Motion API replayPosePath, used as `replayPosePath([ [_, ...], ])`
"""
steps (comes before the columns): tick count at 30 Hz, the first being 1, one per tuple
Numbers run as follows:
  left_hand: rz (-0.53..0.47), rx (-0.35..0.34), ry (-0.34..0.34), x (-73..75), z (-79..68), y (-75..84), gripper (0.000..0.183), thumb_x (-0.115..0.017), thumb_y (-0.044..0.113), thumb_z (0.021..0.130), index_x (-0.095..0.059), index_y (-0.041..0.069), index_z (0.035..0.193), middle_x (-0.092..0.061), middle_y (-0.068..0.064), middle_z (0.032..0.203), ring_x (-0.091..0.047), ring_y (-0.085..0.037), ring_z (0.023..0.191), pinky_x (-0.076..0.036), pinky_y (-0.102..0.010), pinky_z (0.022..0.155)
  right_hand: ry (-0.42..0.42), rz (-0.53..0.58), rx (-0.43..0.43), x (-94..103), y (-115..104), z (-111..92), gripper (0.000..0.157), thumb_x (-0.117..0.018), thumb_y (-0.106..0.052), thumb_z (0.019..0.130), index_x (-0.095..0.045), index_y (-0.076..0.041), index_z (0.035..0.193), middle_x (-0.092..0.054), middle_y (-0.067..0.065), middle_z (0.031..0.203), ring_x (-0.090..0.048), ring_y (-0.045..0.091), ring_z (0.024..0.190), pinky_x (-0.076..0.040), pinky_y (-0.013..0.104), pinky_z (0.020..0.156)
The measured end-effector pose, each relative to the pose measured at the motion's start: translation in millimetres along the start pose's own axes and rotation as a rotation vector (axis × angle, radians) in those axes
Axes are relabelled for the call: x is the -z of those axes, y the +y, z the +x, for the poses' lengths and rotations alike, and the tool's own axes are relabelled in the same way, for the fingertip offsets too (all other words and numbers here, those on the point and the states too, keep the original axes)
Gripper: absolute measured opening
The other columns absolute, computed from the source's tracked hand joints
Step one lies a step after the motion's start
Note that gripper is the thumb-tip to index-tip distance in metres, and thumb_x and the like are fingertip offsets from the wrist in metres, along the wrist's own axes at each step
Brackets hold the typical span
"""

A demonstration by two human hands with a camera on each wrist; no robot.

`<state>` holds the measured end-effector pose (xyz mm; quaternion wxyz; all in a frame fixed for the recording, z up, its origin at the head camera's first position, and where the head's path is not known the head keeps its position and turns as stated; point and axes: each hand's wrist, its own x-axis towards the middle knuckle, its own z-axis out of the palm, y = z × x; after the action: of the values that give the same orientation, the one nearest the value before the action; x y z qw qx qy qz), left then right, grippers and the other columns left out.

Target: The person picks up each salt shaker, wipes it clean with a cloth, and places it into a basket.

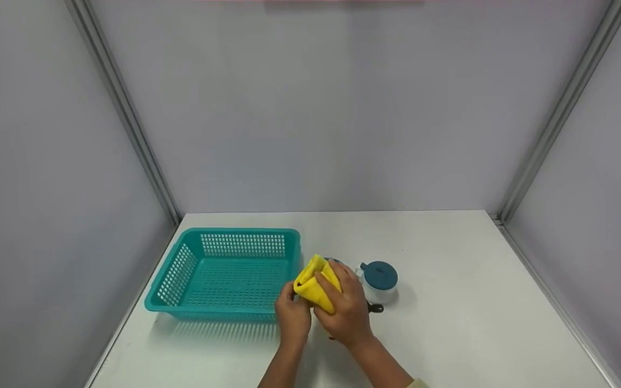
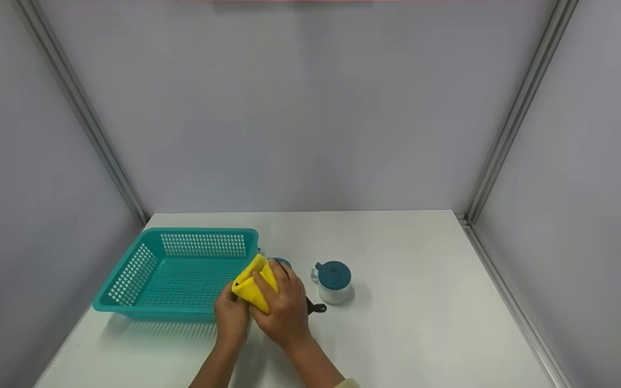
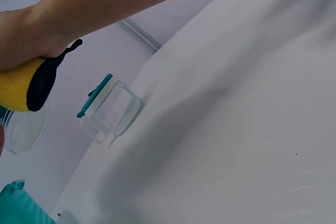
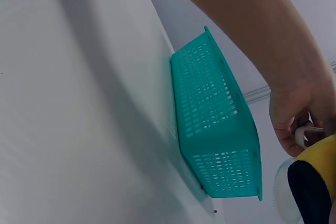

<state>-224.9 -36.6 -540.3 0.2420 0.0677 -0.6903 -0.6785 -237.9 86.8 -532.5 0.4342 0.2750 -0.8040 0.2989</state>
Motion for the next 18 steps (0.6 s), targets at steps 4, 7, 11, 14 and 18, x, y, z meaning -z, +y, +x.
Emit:
replayPosePath([
  [4,-0.006,0.014,-0.009,0.9,0.2,-2.1,0.017,-0.066,0.009,0.093,-0.067,0.007,0.11,-0.068,-0.005,0.105,-0.063,-0.018,0.094,-0.057,-0.031,0.08,-0.084,-0.006,-0.043,6.8,-3.2,8.8,0.06,-0.078,-0.027,0.073,-0.064,-0.028,0.132,-0.053,0.003,0.142,-0.052,0.022,0.125,-0.05,0.045,0.099],
  [7,-0.001,-0.003,-0.013,1.6,-0.8,-2.2,0.017,-0.065,0.009,0.094,-0.067,0.007,0.111,-0.067,-0.005,0.104,-0.063,-0.017,0.096,-0.057,-0.03,0.08,-0.136,0.002,-0.058,11.1,-4.5,14.2,0.058,-0.077,-0.027,0.075,-0.064,-0.027,0.131,-0.055,0.003,0.14,-0.054,0.021,0.12,-0.05,0.045,0.097],
  [11,0.021,-0.035,-0.007,2.0,-1.8,-1.9,0.018,-0.066,0.008,0.094,-0.067,0.007,0.112,-0.066,-0.004,0.102,-0.061,-0.016,0.093,-0.057,-0.028,0.078,-0.2,0.007,-0.078,15.0,-6.0,20.1,0.055,-0.076,-0.028,0.078,-0.063,-0.026,0.132,-0.057,0.004,0.138,-0.055,0.022,0.117,-0.05,0.045,0.096],
  [14,0.028,-0.052,-0.01,2.2,-2.6,-2.2,0.021,-0.067,0.008,0.093,-0.066,0.008,0.114,-0.066,-0.003,0.102,-0.06,-0.015,0.093,-0.057,-0.028,0.078,-0.243,0.005,-0.101,17.5,-7.1,23.7,0.054,-0.075,-0.03,0.08,-0.063,-0.026,0.132,-0.057,0.005,0.138,-0.056,0.022,0.117,-0.051,0.044,0.094],
  [18,0.03,-0.06,-0.036,3.5,-3.8,-3.5,0.022,-0.067,0.01,0.093,-0.065,0.01,0.115,-0.065,-0.002,0.103,-0.06,-0.015,0.094,-0.057,-0.028,0.081,-0.285,0.009,-0.136,20.0,-7.9,27.7,0.053,-0.075,-0.03,0.081,-0.063,-0.028,0.132,-0.057,0.004,0.138,-0.057,0.023,0.116,-0.052,0.045,0.092],
])
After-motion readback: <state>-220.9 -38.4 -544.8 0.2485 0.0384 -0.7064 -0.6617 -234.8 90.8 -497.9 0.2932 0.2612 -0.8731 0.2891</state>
